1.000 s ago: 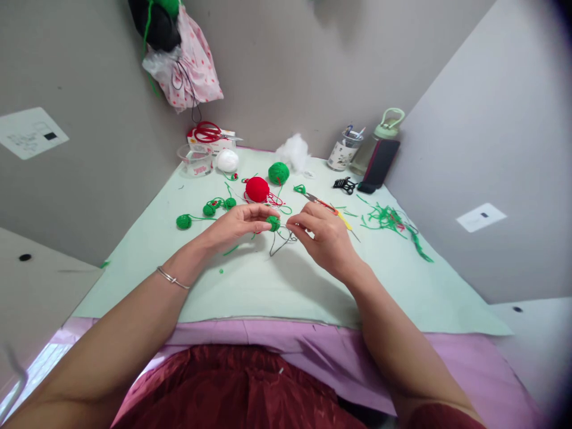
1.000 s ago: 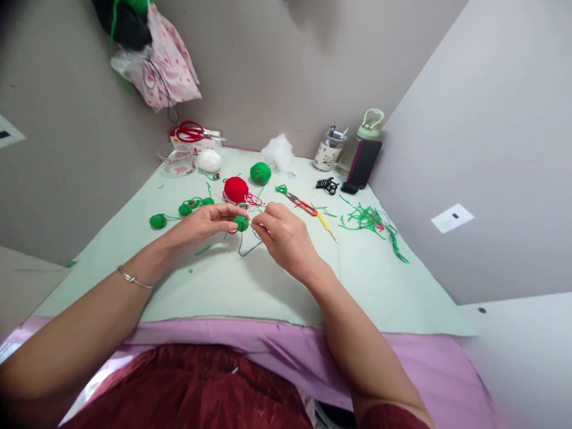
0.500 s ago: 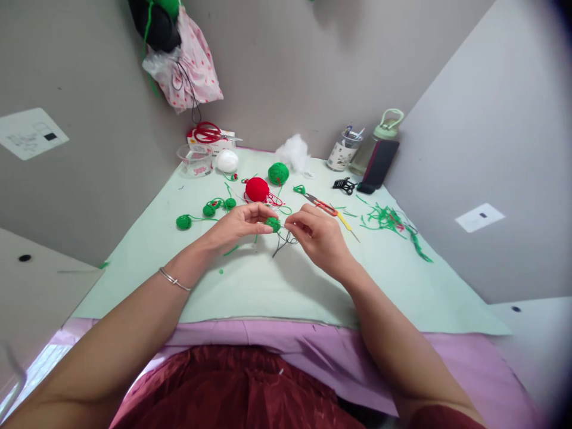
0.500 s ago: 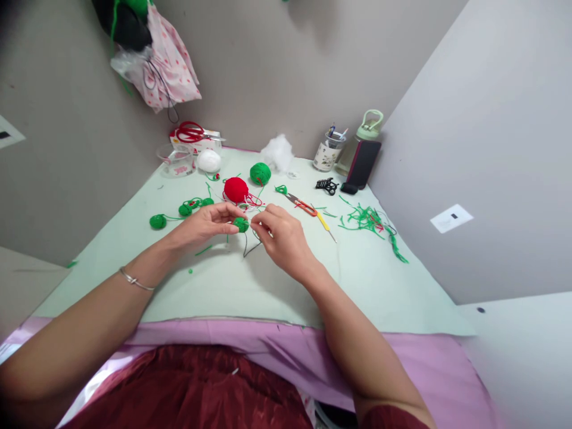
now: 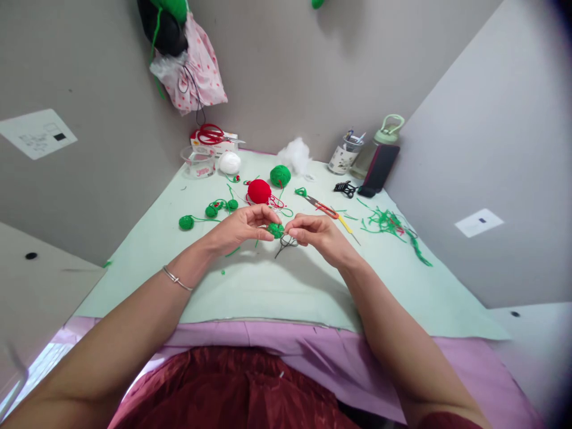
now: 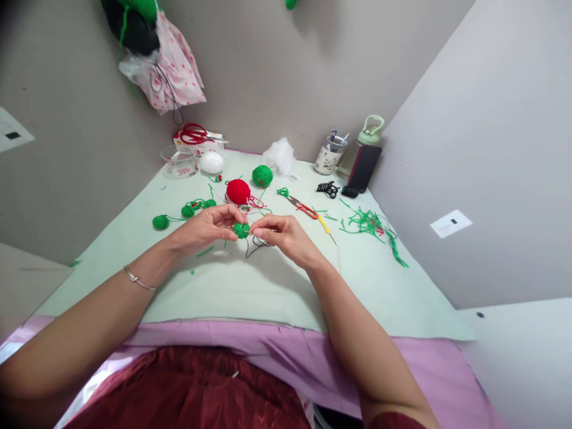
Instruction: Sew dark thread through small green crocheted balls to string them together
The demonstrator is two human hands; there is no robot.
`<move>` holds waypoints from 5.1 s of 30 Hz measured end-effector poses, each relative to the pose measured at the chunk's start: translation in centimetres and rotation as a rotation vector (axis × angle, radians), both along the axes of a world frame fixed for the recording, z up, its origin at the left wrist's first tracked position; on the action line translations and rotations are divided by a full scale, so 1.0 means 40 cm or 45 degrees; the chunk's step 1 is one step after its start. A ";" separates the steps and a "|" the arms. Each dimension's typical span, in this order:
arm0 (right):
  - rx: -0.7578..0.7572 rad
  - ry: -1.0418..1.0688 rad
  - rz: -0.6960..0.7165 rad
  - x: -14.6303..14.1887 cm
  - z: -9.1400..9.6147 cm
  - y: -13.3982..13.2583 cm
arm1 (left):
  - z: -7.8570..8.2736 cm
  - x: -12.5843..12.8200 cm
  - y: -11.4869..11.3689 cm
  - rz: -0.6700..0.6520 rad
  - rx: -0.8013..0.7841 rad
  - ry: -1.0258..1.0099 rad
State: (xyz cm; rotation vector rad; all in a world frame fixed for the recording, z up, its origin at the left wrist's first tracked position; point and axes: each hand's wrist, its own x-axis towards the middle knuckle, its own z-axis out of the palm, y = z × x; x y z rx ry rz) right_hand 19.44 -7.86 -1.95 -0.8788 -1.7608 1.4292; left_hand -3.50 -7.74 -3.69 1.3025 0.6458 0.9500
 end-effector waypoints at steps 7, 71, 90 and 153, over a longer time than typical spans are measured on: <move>-0.006 0.083 -0.008 -0.018 -0.017 -0.004 | -0.010 0.003 0.001 0.001 -0.005 -0.034; 0.548 -0.285 0.069 0.045 0.030 0.002 | 0.006 -0.004 -0.009 -0.233 0.068 0.182; 0.294 -0.132 0.138 0.031 0.018 0.005 | 0.000 0.000 -0.008 -0.253 0.044 0.139; 1.272 -0.838 -0.297 -0.036 -0.027 -0.033 | -0.015 0.042 -0.016 0.188 0.171 0.174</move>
